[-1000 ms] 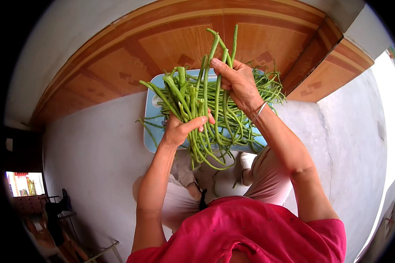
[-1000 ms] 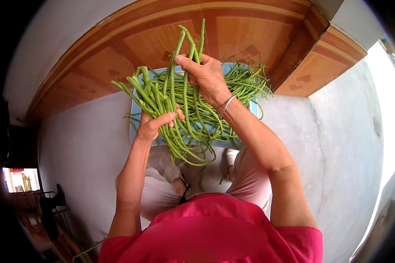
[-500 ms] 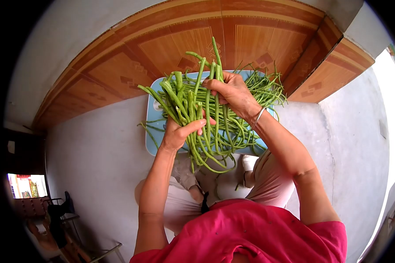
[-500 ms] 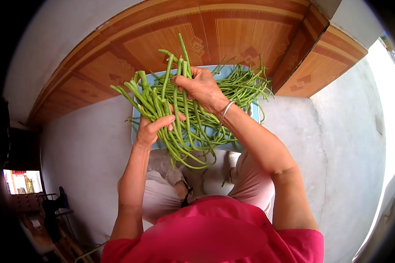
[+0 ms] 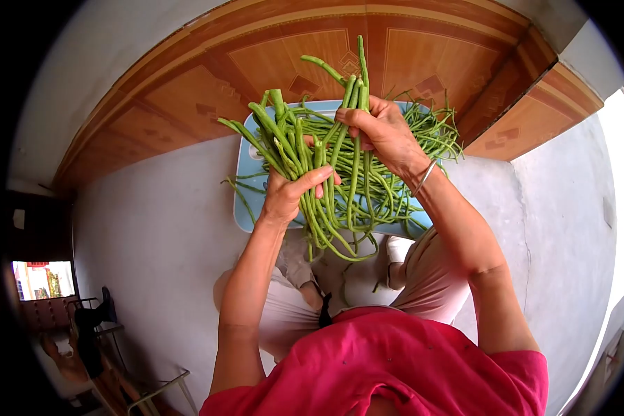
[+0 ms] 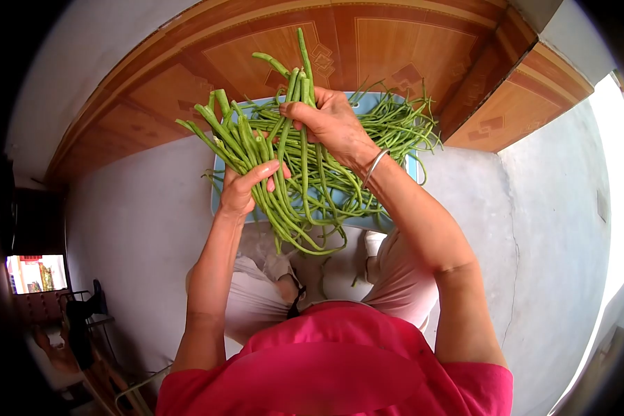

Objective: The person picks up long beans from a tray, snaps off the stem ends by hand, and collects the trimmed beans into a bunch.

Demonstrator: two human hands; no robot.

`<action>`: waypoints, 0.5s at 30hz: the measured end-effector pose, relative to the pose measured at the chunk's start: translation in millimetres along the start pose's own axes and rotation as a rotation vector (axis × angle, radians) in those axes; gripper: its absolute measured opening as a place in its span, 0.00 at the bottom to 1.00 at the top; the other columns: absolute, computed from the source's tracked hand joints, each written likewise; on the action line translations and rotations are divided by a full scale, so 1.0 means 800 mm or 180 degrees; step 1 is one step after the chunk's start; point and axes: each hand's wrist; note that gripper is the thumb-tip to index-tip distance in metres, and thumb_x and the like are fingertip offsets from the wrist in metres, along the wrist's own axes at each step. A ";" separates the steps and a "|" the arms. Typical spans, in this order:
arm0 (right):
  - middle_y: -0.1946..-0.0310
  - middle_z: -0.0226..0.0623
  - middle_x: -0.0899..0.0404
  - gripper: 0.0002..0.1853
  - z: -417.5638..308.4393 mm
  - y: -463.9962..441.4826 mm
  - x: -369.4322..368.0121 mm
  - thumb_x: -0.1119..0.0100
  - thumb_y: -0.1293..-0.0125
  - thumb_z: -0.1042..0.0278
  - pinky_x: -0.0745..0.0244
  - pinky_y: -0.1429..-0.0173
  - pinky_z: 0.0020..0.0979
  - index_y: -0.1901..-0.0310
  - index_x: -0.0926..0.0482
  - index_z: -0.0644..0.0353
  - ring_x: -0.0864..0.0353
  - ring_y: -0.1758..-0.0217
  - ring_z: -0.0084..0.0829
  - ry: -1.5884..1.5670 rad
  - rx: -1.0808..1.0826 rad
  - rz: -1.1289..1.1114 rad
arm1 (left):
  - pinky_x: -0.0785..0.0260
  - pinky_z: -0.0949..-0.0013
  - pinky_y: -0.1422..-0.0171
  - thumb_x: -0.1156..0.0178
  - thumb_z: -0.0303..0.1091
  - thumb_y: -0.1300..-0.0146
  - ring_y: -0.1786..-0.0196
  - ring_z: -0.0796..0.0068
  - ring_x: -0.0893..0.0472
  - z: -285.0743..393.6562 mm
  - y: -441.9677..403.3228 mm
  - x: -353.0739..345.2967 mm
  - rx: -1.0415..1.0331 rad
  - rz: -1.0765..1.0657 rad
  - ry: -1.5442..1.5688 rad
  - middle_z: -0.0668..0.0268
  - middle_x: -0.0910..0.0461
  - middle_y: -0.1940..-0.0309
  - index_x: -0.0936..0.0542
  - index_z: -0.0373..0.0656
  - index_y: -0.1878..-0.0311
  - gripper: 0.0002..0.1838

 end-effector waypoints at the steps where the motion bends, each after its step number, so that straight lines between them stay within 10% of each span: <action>1: 0.82 0.21 0.30 0.08 -0.002 0.001 -0.001 0.35 0.41 0.63 0.51 0.80 0.18 0.71 0.24 0.55 0.41 0.84 0.11 -0.0010 0.0012 0.0017 | 0.33 0.76 0.74 0.39 0.27 0.43 0.72 0.73 0.20 0.001 0.000 0.000 0.0025 0.0008 0.0062 0.59 0.20 0.70 0.28 0.34 0.50 0.18; 15: 0.81 0.24 0.26 0.08 0.001 0.002 0.000 0.34 0.42 0.66 0.42 0.78 0.19 0.71 0.22 0.60 0.34 0.81 0.14 0.0163 0.0115 0.0248 | 0.32 0.74 0.69 0.42 0.25 0.42 0.74 0.77 0.26 0.001 -0.001 0.006 -0.0150 0.0071 0.0484 0.55 0.22 0.60 0.25 0.37 0.54 0.12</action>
Point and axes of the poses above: each hand's wrist, its own y-axis away from the middle knuckle, its own x-axis out of the back of the hand, z = x × y
